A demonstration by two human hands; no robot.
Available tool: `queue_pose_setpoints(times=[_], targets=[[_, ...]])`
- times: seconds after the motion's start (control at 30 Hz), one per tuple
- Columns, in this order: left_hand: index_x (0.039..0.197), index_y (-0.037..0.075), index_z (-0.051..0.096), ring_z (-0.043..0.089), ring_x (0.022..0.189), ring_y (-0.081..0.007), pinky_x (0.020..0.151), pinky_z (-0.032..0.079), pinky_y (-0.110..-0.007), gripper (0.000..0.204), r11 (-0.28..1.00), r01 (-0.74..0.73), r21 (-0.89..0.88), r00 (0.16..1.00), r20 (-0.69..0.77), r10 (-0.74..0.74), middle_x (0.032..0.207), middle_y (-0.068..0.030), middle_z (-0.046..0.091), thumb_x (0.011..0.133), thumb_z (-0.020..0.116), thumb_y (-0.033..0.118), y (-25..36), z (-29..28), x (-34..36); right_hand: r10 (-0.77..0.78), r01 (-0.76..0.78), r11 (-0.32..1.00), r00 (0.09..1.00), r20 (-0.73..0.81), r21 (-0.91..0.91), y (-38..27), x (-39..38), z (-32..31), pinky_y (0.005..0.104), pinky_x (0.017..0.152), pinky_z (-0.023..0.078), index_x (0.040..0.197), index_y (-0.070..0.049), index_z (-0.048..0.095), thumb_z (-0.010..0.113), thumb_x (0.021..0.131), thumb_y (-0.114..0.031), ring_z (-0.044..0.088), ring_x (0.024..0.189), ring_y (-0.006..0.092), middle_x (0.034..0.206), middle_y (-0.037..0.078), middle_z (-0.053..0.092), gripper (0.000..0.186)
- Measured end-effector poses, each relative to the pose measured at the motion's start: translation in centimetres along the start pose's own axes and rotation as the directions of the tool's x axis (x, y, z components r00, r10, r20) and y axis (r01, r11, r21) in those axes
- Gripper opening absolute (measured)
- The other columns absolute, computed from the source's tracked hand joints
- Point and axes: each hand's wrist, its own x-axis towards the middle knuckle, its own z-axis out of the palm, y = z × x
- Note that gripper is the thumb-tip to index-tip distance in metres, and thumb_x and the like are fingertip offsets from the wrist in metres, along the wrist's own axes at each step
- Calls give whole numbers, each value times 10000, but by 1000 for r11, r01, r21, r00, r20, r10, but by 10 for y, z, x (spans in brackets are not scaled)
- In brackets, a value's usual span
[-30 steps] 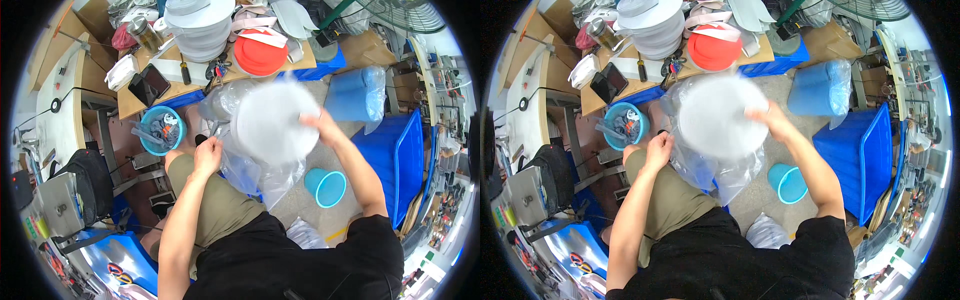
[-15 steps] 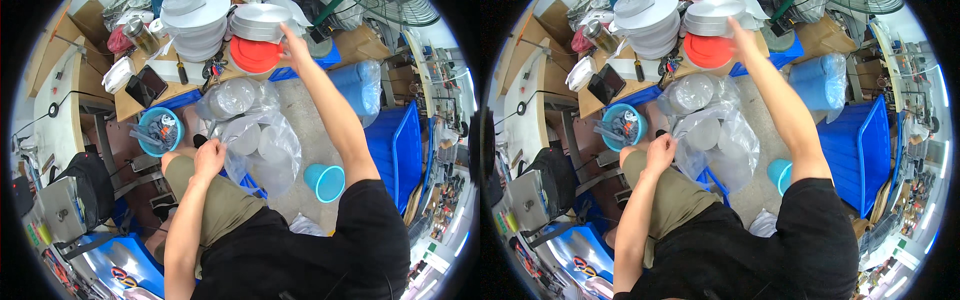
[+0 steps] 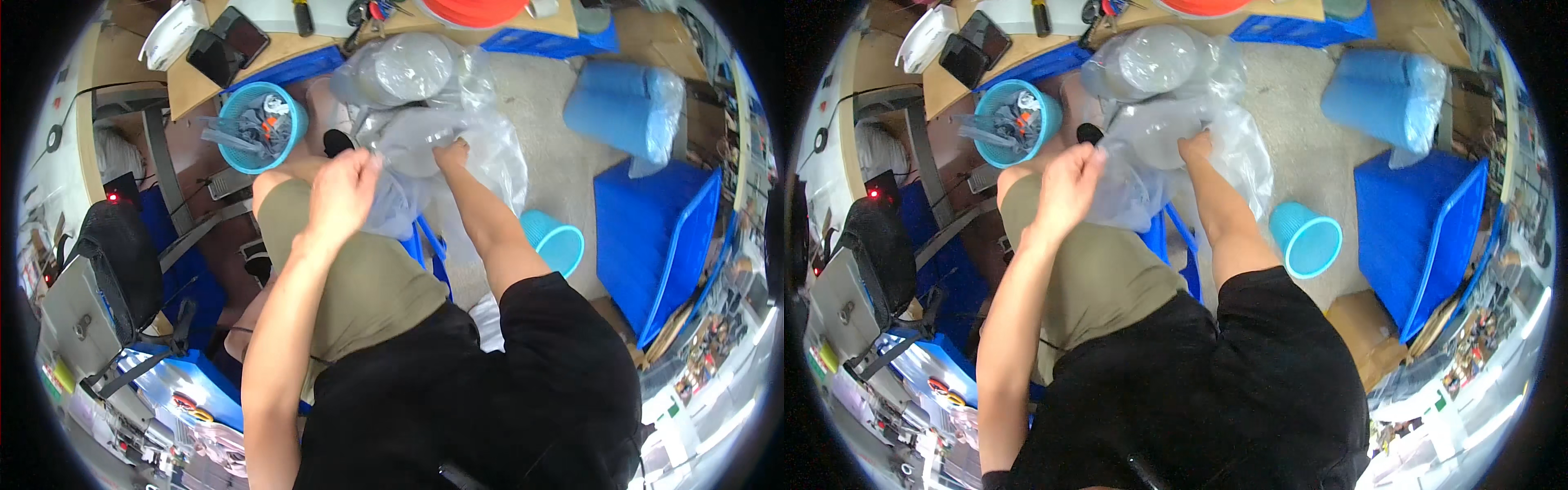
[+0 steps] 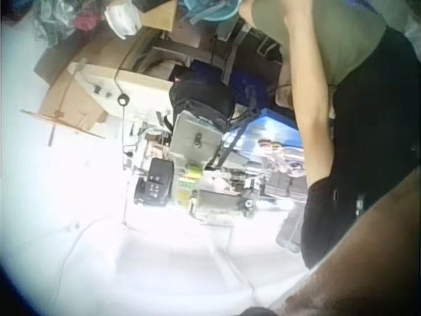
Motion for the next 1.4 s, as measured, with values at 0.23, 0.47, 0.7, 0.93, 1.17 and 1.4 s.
queue_pose_setpoints(times=[0.23,0.47,0.7,0.93,1.17,1.4], targets=[[812,-10,550,608,801,-445,713,473,-513,320,999,21,-43,998,61,-18,825,-211,580,1016,606,230,2,-5,-9,-5,11,999,990,138,-48,-4,33,-5,449,1066,493,1403,14,545,826,759,-326,626,1238,388,1402,242,608,780],[838,-6,563,617,841,-434,737,475,-512,312,996,67,-52,995,71,-63,875,-197,603,1026,603,240,15,-11,-2,-81,59,995,932,352,75,-17,16,-26,449,1056,500,1417,0,509,876,708,-360,628,1235,385,1395,247,606,876],[831,-7,560,618,811,-447,730,473,-520,338,998,45,-37,998,-50,-47,845,-214,605,1032,587,263,15,-3,6,-542,544,838,825,161,33,-8,-102,-80,442,1042,507,1462,-49,455,914,668,-408,631,1227,366,1374,232,615,985],[806,-7,556,612,758,-441,700,461,-515,349,999,25,-35,993,-112,-28,771,-222,599,1013,600,270,-5,-5,-2,-639,377,460,769,5,804,-49,-245,-323,440,1061,507,1505,-87,437,814,825,-295,621,1231,284,1353,149,616,805],[810,0,569,619,742,-440,694,462,-523,379,999,10,-52,995,-94,-15,737,-230,603,1014,595,318,-10,1,-17,-586,378,31,757,-290,925,-275,-172,-439,592,1111,429,1508,-55,452,729,951,-374,560,1341,321,1460,166,581,700],[790,-4,601,640,762,-435,698,469,-520,407,998,-60,36,982,-178,66,760,-236,642,1015,584,335,-11,6,-14,-320,526,400,848,-424,750,-372,-107,-428,496,1121,445,1515,-111,489,741,897,-395,469,1398,452,1581,233,420,725]])
